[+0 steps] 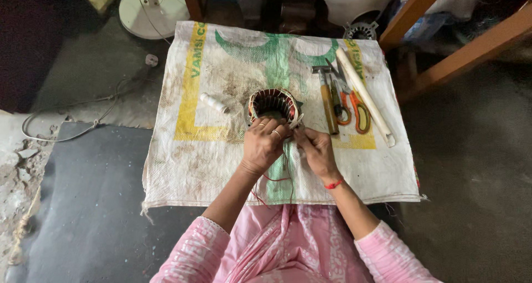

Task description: The person weaves a small basket using red and white threads. They hold the basket in their left hand and use their right hand to pull the threads through the existing weave, gradually building up the sides of the basket.

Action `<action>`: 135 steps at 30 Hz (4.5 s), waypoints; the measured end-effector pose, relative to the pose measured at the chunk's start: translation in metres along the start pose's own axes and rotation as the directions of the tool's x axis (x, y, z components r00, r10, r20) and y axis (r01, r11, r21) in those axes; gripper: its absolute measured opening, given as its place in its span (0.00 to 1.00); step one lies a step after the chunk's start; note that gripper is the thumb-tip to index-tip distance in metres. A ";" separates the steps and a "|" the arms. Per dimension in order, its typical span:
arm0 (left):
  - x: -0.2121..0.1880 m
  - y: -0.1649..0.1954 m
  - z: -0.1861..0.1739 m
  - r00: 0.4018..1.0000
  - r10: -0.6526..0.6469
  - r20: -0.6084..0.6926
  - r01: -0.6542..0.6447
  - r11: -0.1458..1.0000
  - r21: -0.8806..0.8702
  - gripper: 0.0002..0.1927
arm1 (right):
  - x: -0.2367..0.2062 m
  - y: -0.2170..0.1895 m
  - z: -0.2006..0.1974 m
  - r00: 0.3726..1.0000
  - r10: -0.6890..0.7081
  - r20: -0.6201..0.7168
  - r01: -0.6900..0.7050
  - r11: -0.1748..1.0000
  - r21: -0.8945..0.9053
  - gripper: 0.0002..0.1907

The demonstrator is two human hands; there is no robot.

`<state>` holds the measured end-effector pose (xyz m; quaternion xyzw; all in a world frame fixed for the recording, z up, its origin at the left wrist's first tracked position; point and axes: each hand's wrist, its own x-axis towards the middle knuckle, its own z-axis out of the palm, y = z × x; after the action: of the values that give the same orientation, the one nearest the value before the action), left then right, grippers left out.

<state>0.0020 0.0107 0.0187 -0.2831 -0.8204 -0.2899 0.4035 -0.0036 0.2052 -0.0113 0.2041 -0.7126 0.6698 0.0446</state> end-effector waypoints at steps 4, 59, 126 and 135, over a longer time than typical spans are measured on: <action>0.001 0.002 -0.001 0.998 0.004 -0.065 -0.007 0.999 -0.044 0.12 | 0.027 -0.012 -0.011 0.939 0.343 0.015 -0.341 0.927 0.157 0.13; 0.019 0.005 -0.002 0.958 -0.259 0.127 0.270 0.959 -0.081 0.08 | 0.006 -0.027 -0.010 0.994 0.107 -0.017 -0.108 0.977 -0.186 0.19; 0.014 0.013 0.017 0.950 -0.302 -0.076 0.287 0.945 -0.157 0.05 | -0.005 -0.031 -0.091 0.906 -0.149 0.396 0.405 0.576 -0.710 0.05; 0.017 0.013 0.017 0.922 -0.387 -0.017 0.381 0.915 -0.135 0.04 | -0.024 -0.044 -0.036 0.994 -0.108 -0.020 0.081 0.850 -0.521 0.04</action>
<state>-0.0062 0.0350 0.0279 -0.1358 -0.8305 -0.4221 0.3373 0.0259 0.2451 0.0251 0.2030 -0.8545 0.4546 0.1481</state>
